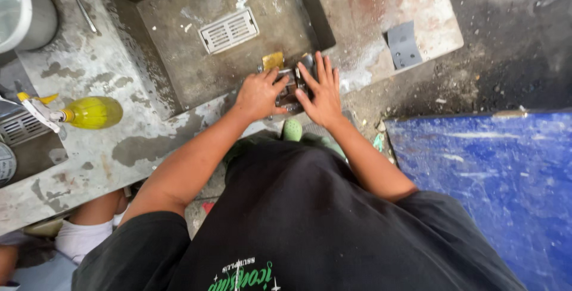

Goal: The person scrubs a small metal part with a yellow sponge over a concrete sink, repeatedly rotating the part to clean different surfaces. The person briefly inspects the part before continuing to scrub it.

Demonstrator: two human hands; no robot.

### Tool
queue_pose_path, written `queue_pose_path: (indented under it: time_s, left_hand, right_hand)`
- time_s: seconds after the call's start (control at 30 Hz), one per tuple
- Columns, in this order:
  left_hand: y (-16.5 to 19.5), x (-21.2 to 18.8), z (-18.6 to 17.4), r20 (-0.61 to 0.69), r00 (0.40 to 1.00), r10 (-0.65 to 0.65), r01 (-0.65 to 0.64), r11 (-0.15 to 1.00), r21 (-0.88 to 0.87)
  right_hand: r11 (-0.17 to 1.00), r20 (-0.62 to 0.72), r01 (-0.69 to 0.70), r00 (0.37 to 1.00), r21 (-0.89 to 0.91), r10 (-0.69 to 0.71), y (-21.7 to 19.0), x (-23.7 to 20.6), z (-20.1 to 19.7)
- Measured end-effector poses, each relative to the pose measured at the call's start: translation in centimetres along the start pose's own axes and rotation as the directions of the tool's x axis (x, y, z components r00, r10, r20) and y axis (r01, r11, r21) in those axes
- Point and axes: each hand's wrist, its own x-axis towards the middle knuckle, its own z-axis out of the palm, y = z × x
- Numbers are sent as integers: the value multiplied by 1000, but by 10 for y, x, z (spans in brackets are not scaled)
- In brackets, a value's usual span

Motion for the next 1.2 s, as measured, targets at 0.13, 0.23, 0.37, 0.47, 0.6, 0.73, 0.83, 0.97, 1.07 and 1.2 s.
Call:
queue_pose_path:
  time_s: [0.13,0.23,0.37,0.47,0.6,0.73,0.83,0.97,1.07,1.2]
  left_hand:
    - [-3,1,1,-29,999,33,-32,999,34]
    - [-2,1,0,25,1000,1,-1,1000,-3]
    - [-1,4,0,33,998,-44,45,999,-24]
    - [-2,3,1,-25,1000,5,-4,999,38]
    - [-2,-2,3,-1,999,41,-41,999,-8]
    - [-2,0,4,22,1000,10,-11,1000,15]
    - [-3,3,3,-11,1000,11,-11,999,32]
    - [-2,0,3,15,1000,14,-14,1000,-20]
    - [-2,-1,2,32,999,-12,12,1000,-2]
    - [-2,3,0,5,1000,2,-2,1000,14]
  right_hand:
    - [1000,36,-1,999,-15,2,1,1,-2]
    - [1000,33,-8,999,-23,9,0,-1,-2]
    - [1000,3,-2,1000,24,2,-1,-4,0]
    - [999,54,-40,998,-37,42,-1,-5,2]
    - [999,9,-47,999,-3,47,-5,-1,3]
    - [999,16,-40,999,-5,40,-8,-4,1]
    - [1000,5,-12,1000,-29,12,-8,-9,1]
    - [1000,42,-25,999,-8,25,-9,-11,4]
    - [998,19,-11,1000,54,10,-11,-9,6]
    - [1000,36,7,999,0,-7,-12,-6,3]
